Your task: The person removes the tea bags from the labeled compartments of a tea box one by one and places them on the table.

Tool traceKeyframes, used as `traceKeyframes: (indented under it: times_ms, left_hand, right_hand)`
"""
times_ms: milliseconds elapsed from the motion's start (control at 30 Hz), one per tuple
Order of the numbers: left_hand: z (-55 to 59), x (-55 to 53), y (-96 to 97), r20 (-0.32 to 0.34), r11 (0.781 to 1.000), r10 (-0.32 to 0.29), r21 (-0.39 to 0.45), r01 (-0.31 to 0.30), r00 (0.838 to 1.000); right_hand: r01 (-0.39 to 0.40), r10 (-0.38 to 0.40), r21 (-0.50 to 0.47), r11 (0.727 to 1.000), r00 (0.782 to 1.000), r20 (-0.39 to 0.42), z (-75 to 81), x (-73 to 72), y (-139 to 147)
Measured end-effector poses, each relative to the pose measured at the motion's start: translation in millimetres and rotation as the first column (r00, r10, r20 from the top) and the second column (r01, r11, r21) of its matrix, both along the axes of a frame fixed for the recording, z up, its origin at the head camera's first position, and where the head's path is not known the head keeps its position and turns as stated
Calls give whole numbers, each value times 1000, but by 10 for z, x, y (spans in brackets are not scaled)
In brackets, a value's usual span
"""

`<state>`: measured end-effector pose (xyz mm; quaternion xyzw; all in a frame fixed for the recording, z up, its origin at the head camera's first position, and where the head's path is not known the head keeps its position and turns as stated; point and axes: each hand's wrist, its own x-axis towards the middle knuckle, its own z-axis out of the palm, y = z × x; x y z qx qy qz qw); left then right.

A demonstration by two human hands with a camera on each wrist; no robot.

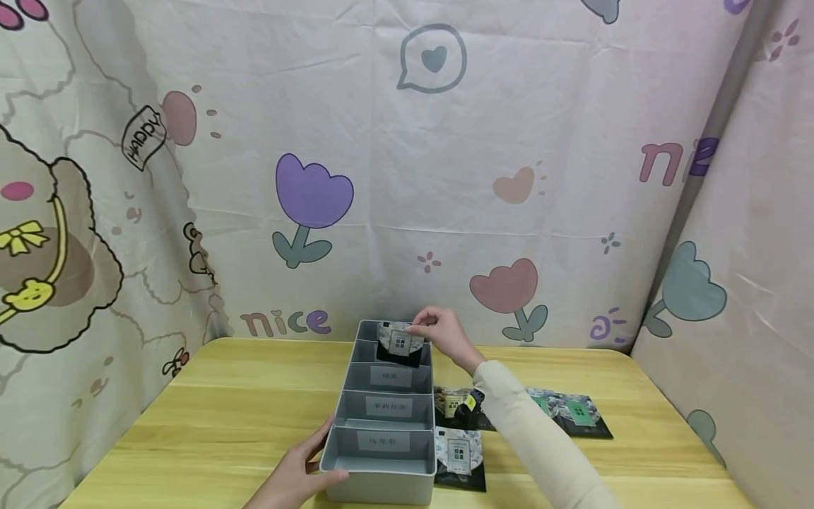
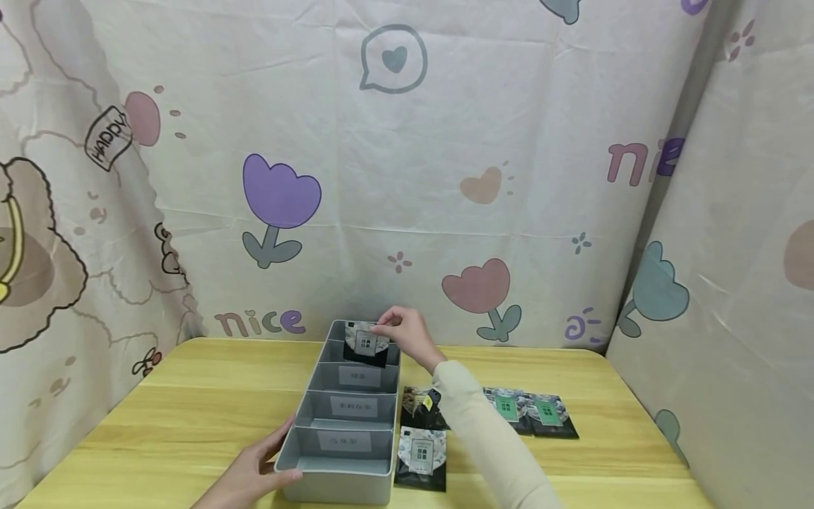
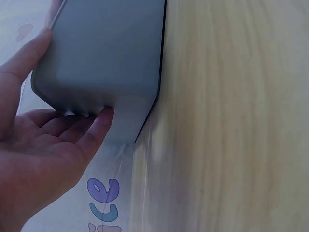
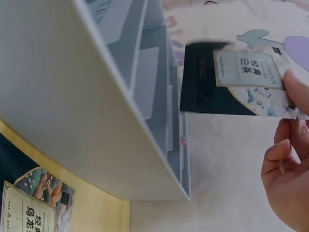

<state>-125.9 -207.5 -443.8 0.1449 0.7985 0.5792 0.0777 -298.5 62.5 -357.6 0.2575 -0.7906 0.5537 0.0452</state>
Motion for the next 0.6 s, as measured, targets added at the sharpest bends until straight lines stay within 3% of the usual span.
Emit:
traceKeyframes:
  times_ms: [333, 600]
  left_hand:
    - [45, 12, 14, 37, 999, 35, -24, -34, 999]
    - [6, 6, -5, 2, 1000, -2, -11, 2, 1000]
  right_hand:
    - [-40, 41, -16, 999, 997, 62, -40, 26, 91]
    - [-10, 13, -25, 1000, 994, 107, -80, 144, 179]
